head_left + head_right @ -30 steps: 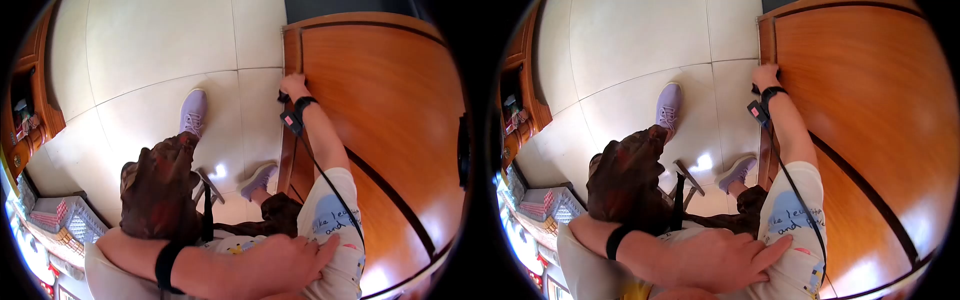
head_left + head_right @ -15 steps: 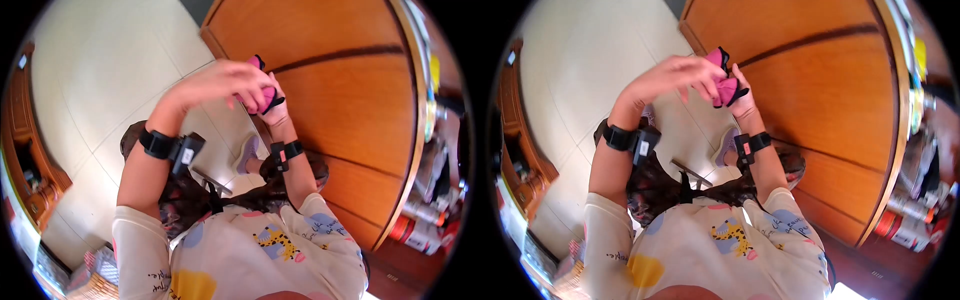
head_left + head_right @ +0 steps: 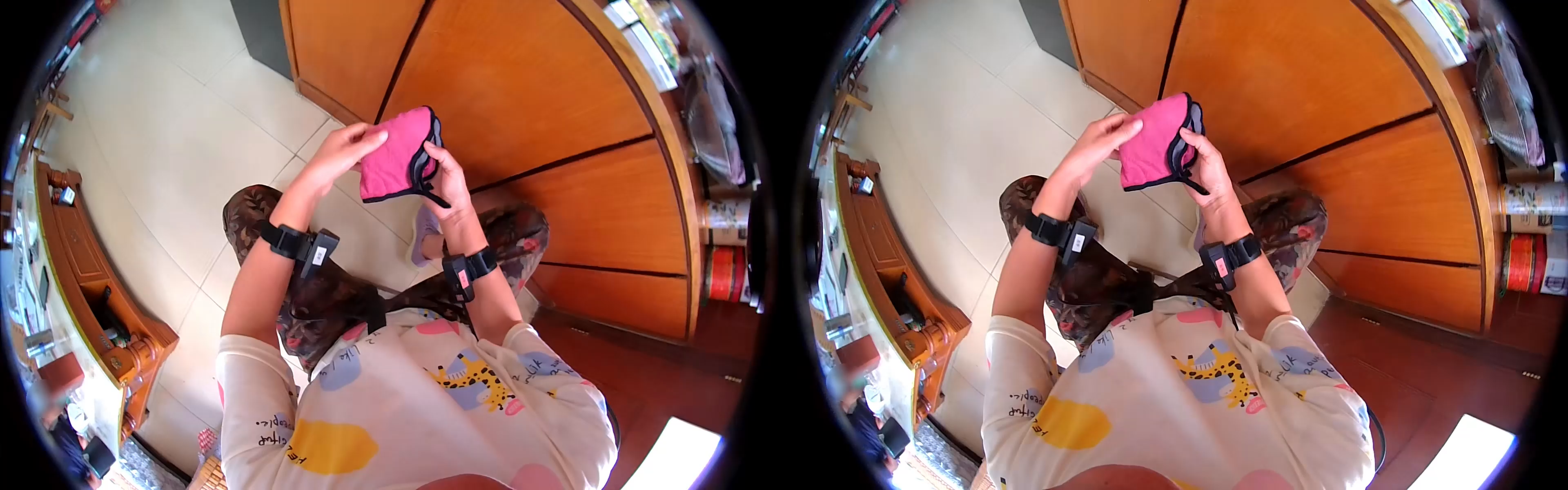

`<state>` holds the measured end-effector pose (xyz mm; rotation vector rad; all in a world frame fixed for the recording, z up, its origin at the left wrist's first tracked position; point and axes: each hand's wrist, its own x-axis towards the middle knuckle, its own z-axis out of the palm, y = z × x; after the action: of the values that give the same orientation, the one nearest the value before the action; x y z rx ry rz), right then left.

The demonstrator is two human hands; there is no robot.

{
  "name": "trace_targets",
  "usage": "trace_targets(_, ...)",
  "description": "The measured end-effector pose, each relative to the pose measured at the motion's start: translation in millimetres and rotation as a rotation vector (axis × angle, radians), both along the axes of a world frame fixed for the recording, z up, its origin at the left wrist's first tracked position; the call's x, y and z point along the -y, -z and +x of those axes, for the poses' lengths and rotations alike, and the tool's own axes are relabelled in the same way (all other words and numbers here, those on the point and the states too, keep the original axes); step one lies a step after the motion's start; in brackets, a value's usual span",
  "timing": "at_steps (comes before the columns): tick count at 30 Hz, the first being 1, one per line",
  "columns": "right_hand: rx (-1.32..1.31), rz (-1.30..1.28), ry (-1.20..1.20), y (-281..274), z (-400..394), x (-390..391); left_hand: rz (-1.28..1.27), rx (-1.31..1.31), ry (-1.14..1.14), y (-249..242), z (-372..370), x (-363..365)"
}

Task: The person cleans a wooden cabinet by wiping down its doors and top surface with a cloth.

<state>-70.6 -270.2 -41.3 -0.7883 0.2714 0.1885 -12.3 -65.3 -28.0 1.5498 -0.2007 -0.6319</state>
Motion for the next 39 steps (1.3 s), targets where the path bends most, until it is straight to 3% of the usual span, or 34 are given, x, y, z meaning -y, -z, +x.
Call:
trace_targets(3, 0.006, -0.521, 0.113, -7.3, -17.0, 12.8, -0.049, 0.161, -0.023, 16.6, -8.4, 9.9)
trace_targets(5, 0.024, -0.790, 0.156, -3.6, -25.2, 21.6, 0.081, 0.494, -0.158, 46.2, -6.9, 25.1)
trace_targets(7, 0.194, -0.890, 0.309, 1.7, -34.2, 24.6, 0.182, 0.613, -0.282, 33.1, -18.9, 41.6)
trace_targets(9, 0.220, -0.970, 0.363, 6.5, -40.1, 30.1, 0.154, 0.550, -0.162, 42.1, -22.4, 58.2)
trace_targets(11, 0.251, -1.054, 0.406, 15.4, -45.0, 29.5, -0.004, 0.112, -0.080, 12.6, -49.8, 83.0)
trace_targets(12, 0.209, -1.084, 0.315, -5.1, -54.5, 27.8, -0.092, 0.023, -0.024, 11.4, -55.7, 95.4)
trace_targets(14, 0.355, -1.201, 0.167, 9.5, -56.3, 35.4, -0.269, -0.143, 0.077, -9.2, -65.8, 104.1)
trace_targets(15, 0.469, -1.227, 0.139, 10.2, -59.0, 35.4, -0.289, -0.237, -0.027, -11.2, -66.1, 105.7)
trace_targets(18, 0.532, -0.940, -0.054, -2.2, -63.9, 46.6, -0.515, -0.502, -0.199, 37.8, -43.8, 98.3)
trace_targets(21, 0.534, -0.809, -0.082, 0.6, -58.8, 67.2, -0.600, -0.518, -0.390, 44.5, -19.5, 93.4)
trace_targets(23, 0.535, -0.764, -0.031, 19.0, -52.2, 85.4, -0.704, -0.374, -0.436, 0.5, 5.0, 87.7)
trace_targets(25, 0.219, -0.633, -0.011, 39.8, -49.5, 105.2, -0.737, -0.160, -0.558, -45.7, 44.8, 86.1)
trace_targets(27, 0.177, -0.637, -0.010, 87.2, -48.0, 122.2, -0.774, 0.202, -0.588, -92.1, 88.7, 84.1)
trace_targets(31, 0.205, -0.785, -0.037, 107.9, -43.1, 123.9, -0.508, 0.565, -0.724, -162.8, 163.4, 103.1)
trace_targets(33, 0.212, -0.828, -0.072, 120.1, -35.7, 125.5, -0.390, 0.734, -0.803, -152.7, 206.8, 110.4)
trace_targets(36, 0.182, -1.013, -0.084, 120.0, -33.5, 121.5, -0.308, 0.934, -0.785, -131.3, 196.1, 123.8)
trace_targets(37, 0.182, -1.058, -0.090, 118.4, -34.4, 122.3, -0.067, 1.163, -0.844, -119.5, 195.7, 126.7)
trace_targets(39, 0.177, -1.095, -0.094, 116.0, -38.7, 121.6, 0.016, 1.193, -0.811, -96.0, 190.2, 127.3)
